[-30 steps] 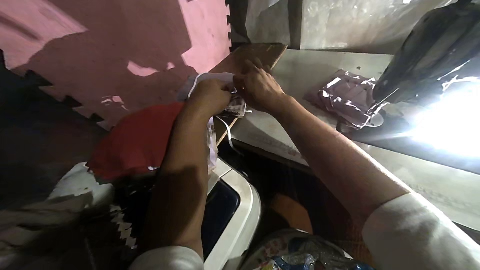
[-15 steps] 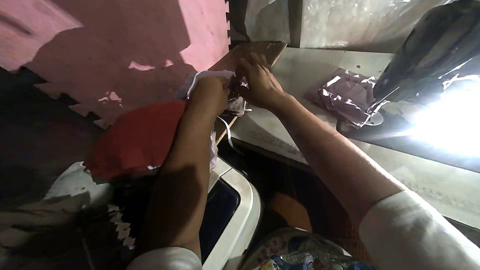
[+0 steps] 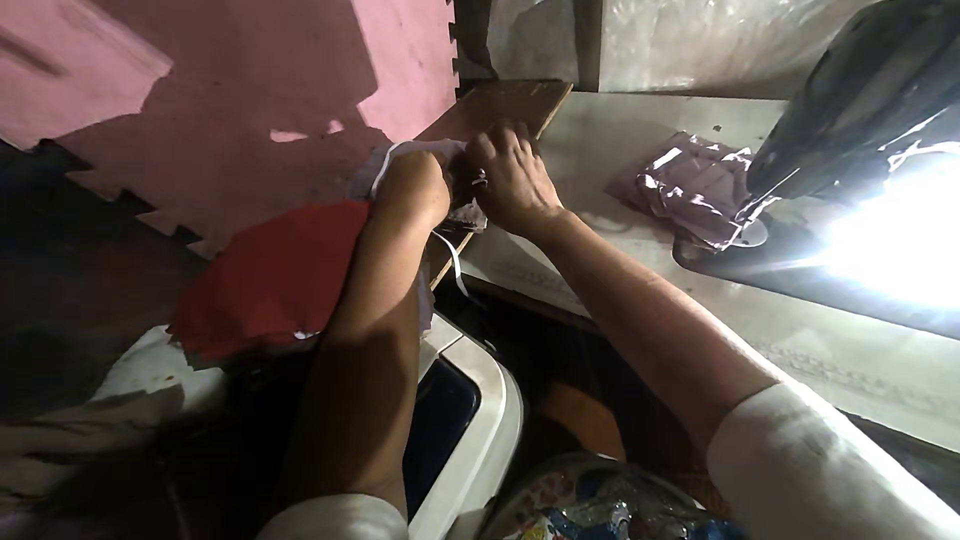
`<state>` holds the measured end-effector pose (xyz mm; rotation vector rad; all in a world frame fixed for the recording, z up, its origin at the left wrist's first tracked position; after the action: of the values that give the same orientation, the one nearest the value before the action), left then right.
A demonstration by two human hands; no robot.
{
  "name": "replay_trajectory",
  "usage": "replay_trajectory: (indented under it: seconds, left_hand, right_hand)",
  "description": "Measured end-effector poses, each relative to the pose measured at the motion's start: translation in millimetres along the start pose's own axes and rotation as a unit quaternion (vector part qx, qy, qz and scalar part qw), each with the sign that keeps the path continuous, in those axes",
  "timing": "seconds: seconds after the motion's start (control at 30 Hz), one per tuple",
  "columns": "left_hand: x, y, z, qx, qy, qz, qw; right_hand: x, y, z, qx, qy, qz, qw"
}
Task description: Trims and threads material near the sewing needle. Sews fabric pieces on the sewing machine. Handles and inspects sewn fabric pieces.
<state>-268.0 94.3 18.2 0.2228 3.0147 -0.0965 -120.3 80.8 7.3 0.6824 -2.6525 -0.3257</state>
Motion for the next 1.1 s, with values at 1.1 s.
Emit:
replay_trajectory:
  seconds: [1.1]
  left_hand:
    - [78,0,-37,0.194,0.077,-0.179,0.961]
  right_hand:
    - [-1,3,-15,0.124,0.013,-0.038,0.991]
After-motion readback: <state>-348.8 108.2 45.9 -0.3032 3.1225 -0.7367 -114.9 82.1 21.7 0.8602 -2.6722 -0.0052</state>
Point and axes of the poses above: each hand's wrist, its own y-axis towards the middle knuckle, its own z-axis out of the palm, x = y × z, the point moved 4 cm from there along y, towards the middle knuckle, and after that the axes turned 12 degrees about x, right-handed, at the moved point
